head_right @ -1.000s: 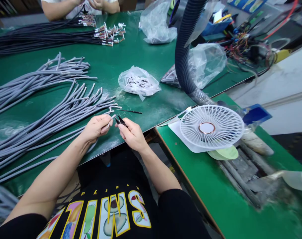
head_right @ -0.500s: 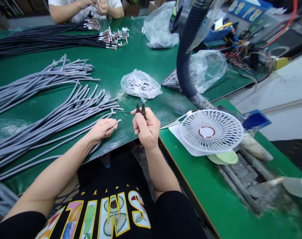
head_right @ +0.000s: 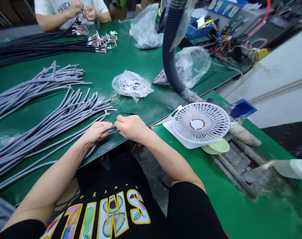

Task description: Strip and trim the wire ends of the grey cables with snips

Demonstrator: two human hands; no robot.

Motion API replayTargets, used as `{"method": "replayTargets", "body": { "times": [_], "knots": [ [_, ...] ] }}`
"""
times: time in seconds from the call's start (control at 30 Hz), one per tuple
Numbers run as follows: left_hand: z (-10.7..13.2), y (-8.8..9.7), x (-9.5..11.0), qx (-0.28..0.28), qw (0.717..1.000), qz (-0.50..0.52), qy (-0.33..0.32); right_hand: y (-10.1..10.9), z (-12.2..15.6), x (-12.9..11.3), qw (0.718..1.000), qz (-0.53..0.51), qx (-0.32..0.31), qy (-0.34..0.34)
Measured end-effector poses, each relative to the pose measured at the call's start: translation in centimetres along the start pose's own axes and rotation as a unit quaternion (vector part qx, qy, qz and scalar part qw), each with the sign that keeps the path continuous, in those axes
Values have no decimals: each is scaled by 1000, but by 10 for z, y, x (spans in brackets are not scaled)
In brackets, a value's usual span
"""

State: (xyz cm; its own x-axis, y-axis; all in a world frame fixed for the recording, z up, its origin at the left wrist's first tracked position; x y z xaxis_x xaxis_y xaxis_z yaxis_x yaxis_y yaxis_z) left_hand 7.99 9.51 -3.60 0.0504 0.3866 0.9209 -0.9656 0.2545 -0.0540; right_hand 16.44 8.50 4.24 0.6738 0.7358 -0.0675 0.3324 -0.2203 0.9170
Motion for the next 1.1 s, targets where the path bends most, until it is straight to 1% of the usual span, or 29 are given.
{"method": "replayTargets", "body": {
  "times": [0.07, 0.13, 0.23, 0.27, 0.33, 0.37, 0.43, 0.5, 0.53, 0.57, 0.6, 0.67, 0.7, 0.73, 0.77, 0.8, 0.83, 0.87, 0.9, 0.93, 1.0, 1.03, 1.07, 1.1],
  "knots": [
    [0, -2, -3, -6, 999, -31, -2, -2, -1, -2, 998, 14, -58, 14],
    [0, -4, -5, -10, 998, -67, -5, -4, 0, -4, 994, 12, -108, 14],
    [3, -8, -5, -31, 991, -127, -15, -6, 1, -3, 987, -40, -154, 2],
    [4, -10, -4, -45, 989, -142, -21, -6, 1, -2, 985, -75, -156, -4],
    [8, -14, 0, -79, 984, -154, -33, -4, 0, 3, 975, -172, -135, -21],
    [10, -16, 2, -96, 983, -154, -38, -3, 0, 7, 965, -231, -118, -34],
    [14, -17, 5, -126, 980, -149, -45, -7, 0, 16, 930, -349, -87, -74],
    [17, -16, 9, -144, 979, -135, -55, -21, 4, 24, 877, -453, -72, -142],
    [18, -15, 11, -147, 979, -126, -64, -30, 6, 27, 842, -503, -67, -185],
    [17, -13, 14, -144, 980, -115, -75, -40, 9, 27, 799, -552, -57, -231],
    [15, -10, 17, -130, 982, -101, -87, -50, 12, 27, 748, -602, -42, -278],
    [10, -1, 22, -76, 988, -68, -112, -66, 16, 23, 635, -684, 18, -358],
    [6, 4, 25, -41, 990, -56, -125, -72, 18, 20, 587, -709, 51, -387],
    [4, 10, 28, -4, 989, -50, -140, -76, 19, 17, 547, -726, 81, -409],
    [3, 15, 30, 31, 986, -52, -155, -78, 20, 14, 517, -735, 107, -425],
    [2, 19, 32, 60, 982, -60, -169, -80, 21, 11, 497, -739, 127, -437],
    [2, 21, 34, 80, 978, -70, -181, -80, 22, 10, 487, -738, 141, -446],
    [3, 22, 35, 90, 975, -75, -187, -79, 23, 10, 487, -732, 154, -451],
    [3, 21, 34, 86, 976, -74, -184, -76, 25, 13, 499, -718, 171, -454],
    [3, 19, 32, 68, 980, -66, -174, -72, 26, 17, 522, -696, 192, -453],
    [4, 11, 27, 11, 989, -39, -142, -63, 27, 27, 582, -644, 229, -440],
    [5, 8, 25, -10, 991, -25, -129, -59, 26, 30, 607, -622, 238, -433],
    [5, 8, 24, -15, 992, -11, -124, -58, 24, 31, 625, -608, 239, -428],
    [4, 11, 25, -2, 992, 2, -127, -60, 22, 30, 633, -604, 232, -426]
  ]
}}
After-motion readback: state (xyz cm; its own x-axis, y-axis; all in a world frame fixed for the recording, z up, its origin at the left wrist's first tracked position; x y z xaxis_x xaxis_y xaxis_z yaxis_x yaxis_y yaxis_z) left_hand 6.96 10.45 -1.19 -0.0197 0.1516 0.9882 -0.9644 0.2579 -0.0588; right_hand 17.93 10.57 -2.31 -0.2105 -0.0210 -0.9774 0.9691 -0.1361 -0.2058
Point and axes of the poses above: each hand's wrist, its own z-axis away from the middle knuckle, its own y-axis out of the back of the hand, x = y × z, the point moved 9 cm from there along -z, towards the middle knuckle, and after that the axes turned 12 degrees about x, right-handed, at the moved point
